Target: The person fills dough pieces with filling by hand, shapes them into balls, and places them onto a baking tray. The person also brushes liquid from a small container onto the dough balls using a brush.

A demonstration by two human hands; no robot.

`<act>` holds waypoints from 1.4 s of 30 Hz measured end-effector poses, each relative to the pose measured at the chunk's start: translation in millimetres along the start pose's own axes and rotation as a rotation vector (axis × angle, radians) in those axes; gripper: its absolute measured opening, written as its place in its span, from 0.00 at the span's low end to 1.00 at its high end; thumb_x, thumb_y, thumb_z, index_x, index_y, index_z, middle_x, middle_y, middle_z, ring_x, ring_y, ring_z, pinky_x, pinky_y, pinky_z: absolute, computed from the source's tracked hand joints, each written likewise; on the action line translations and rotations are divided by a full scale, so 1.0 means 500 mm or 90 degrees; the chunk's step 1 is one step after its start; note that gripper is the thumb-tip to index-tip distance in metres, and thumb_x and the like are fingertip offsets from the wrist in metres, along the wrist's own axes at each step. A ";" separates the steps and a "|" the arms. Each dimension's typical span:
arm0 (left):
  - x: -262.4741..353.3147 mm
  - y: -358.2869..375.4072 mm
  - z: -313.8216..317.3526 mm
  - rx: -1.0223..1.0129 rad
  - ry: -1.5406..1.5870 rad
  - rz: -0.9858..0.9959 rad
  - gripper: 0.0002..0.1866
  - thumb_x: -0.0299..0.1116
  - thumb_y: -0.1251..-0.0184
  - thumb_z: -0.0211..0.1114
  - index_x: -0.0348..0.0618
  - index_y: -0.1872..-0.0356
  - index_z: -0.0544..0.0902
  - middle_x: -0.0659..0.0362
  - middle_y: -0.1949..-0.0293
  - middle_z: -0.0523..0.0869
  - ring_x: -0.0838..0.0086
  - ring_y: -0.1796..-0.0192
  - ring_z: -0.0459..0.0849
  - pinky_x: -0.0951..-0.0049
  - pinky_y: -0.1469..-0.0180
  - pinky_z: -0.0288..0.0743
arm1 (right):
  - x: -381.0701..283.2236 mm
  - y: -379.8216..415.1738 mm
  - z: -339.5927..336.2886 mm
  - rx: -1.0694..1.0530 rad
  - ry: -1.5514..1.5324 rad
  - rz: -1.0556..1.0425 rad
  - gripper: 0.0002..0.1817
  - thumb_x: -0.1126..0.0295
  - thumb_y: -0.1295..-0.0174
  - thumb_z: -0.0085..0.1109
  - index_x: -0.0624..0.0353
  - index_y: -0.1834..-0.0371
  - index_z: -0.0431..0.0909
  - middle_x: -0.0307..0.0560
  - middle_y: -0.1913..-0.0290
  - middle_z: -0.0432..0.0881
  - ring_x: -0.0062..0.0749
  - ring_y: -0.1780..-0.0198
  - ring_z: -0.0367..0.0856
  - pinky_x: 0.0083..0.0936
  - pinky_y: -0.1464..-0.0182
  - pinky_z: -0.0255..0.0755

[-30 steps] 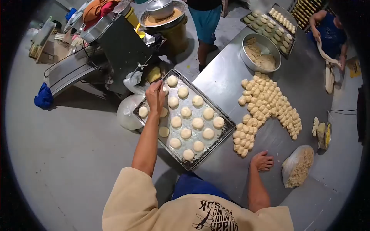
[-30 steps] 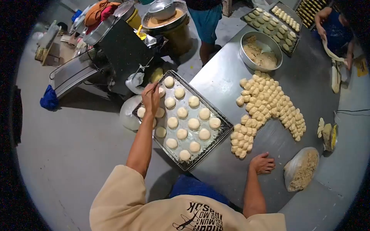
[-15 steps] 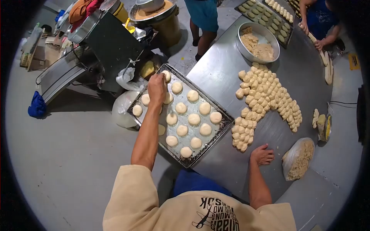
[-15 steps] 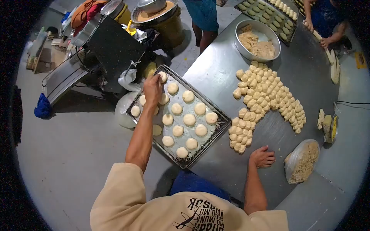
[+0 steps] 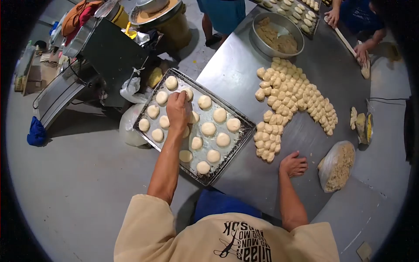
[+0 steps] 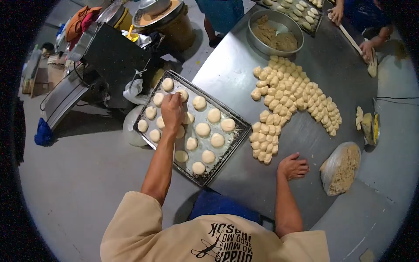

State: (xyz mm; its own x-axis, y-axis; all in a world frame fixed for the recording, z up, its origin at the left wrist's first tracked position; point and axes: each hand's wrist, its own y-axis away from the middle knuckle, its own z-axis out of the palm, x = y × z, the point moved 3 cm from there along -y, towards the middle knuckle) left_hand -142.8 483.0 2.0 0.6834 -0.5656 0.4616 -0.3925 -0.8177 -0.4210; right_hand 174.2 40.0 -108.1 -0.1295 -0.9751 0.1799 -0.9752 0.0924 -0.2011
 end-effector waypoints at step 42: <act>0.362 0.259 0.028 0.042 -0.023 -0.026 0.06 0.27 0.27 0.69 0.43 0.53 0.91 0.50 0.64 0.85 0.48 0.60 0.85 0.50 0.59 0.77 | 0.008 0.003 -0.003 -0.046 -0.129 0.005 0.40 0.44 0.18 0.50 0.67 0.16 0.62 0.79 0.17 0.61 0.77 0.10 0.51 0.79 0.16 0.47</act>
State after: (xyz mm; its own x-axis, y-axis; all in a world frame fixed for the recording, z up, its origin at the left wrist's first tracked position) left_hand -61.4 276.4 19.9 0.7204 -0.5268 0.4510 -0.3234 -0.8305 -0.4535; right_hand 172.2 36.5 -106.2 -0.1053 -0.9942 -0.0196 -0.9855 0.1070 -0.1316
